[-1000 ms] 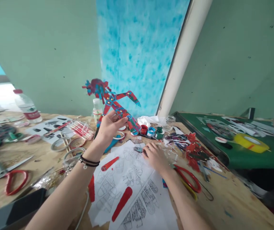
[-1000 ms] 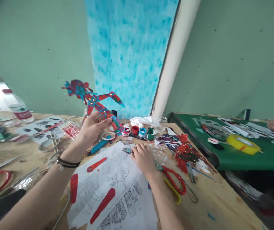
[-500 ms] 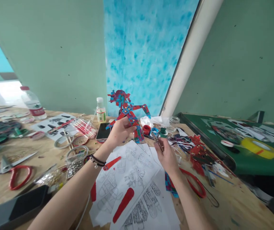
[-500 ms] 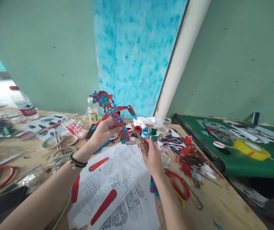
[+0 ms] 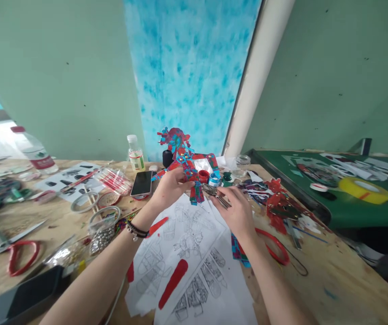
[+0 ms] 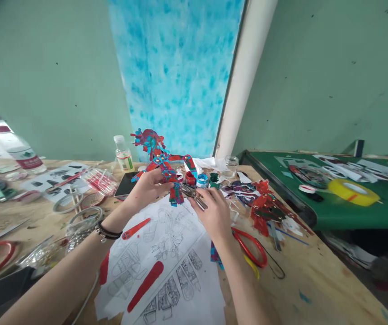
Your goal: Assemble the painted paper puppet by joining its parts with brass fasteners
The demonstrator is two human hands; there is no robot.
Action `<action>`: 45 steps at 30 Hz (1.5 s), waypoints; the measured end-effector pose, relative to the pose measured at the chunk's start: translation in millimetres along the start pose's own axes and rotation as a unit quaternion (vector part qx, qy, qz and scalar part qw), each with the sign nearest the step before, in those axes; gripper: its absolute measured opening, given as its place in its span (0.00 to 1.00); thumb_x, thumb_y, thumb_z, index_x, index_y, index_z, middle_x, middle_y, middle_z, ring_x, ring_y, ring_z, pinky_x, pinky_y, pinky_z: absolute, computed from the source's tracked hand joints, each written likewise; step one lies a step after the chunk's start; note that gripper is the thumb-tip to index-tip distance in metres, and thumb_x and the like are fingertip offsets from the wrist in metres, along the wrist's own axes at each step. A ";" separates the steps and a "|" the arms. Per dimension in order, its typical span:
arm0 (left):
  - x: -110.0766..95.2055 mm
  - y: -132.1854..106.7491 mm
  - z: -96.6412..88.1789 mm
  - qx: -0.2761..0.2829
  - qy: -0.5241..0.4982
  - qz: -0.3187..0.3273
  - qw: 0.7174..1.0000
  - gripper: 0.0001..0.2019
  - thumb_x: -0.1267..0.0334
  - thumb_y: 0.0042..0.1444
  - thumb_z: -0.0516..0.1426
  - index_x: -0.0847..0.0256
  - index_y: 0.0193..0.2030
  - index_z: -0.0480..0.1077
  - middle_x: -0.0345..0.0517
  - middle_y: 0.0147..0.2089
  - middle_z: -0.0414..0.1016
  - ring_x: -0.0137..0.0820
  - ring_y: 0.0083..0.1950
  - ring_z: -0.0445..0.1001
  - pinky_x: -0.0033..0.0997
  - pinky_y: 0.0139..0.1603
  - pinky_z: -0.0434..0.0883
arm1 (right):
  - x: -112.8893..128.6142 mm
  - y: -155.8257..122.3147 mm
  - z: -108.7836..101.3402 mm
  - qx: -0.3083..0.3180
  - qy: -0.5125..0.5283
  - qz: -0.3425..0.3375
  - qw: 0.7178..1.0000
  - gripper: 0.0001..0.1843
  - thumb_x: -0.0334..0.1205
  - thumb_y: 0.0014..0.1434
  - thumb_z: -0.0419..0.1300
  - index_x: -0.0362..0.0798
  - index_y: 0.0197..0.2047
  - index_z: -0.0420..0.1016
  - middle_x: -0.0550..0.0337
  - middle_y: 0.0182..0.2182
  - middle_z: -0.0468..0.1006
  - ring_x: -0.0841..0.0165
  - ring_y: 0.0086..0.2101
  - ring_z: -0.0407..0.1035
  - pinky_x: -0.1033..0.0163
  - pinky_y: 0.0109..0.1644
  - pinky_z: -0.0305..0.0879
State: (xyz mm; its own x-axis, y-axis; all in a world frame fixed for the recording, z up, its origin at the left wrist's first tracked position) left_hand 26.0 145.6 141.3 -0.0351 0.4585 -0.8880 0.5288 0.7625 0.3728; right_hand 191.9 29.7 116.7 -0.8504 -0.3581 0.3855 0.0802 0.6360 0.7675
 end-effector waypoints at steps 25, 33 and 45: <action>-2.7 -0.6 1.9 -0.018 0.198 0.011 0.980 0.09 0.64 0.58 0.62 0.61 0.27 0.75 0.41 0.28 0.78 0.30 0.30 0.73 0.30 0.32 0.68 | -4.3 -1.2 8.8 0.027 0.002 0.033 0.999 0.14 0.47 0.69 0.62 0.51 0.53 0.81 0.53 0.42 0.83 0.59 0.40 0.78 0.57 0.45 0.73; 11.3 0.4 2.6 0.004 0.132 0.024 0.991 0.06 0.61 0.58 0.64 0.61 0.33 0.77 0.43 0.30 0.79 0.33 0.33 0.77 0.30 0.32 0.75 | -3.4 -0.7 11.9 0.046 0.030 0.025 0.998 0.14 0.48 0.70 0.61 0.51 0.53 0.80 0.54 0.40 0.83 0.61 0.38 0.78 0.59 0.44 0.72; 12.3 -1.7 5.4 0.021 0.112 -0.035 0.993 0.09 0.62 0.57 0.64 0.62 0.42 0.83 0.49 0.37 0.85 0.38 0.38 0.82 0.36 0.38 0.77 | -3.1 -1.3 13.1 0.053 0.009 0.012 0.998 0.13 0.48 0.71 0.61 0.51 0.50 0.80 0.55 0.37 0.81 0.61 0.38 0.78 0.59 0.43 0.72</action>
State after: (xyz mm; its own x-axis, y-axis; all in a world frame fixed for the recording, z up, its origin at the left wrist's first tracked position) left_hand 29.2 147.6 128.4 -0.2580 0.4984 -0.8277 0.5532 0.7785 0.2963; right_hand 187.6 38.9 107.9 -0.8391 -0.3544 0.4126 0.0432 0.7128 0.7001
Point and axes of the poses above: each hand's wrist, its own y-axis towards the middle knuckle, its own z-axis out of the palm, x = y × z, the point moved 10 cm from there along y, towards the middle knuckle
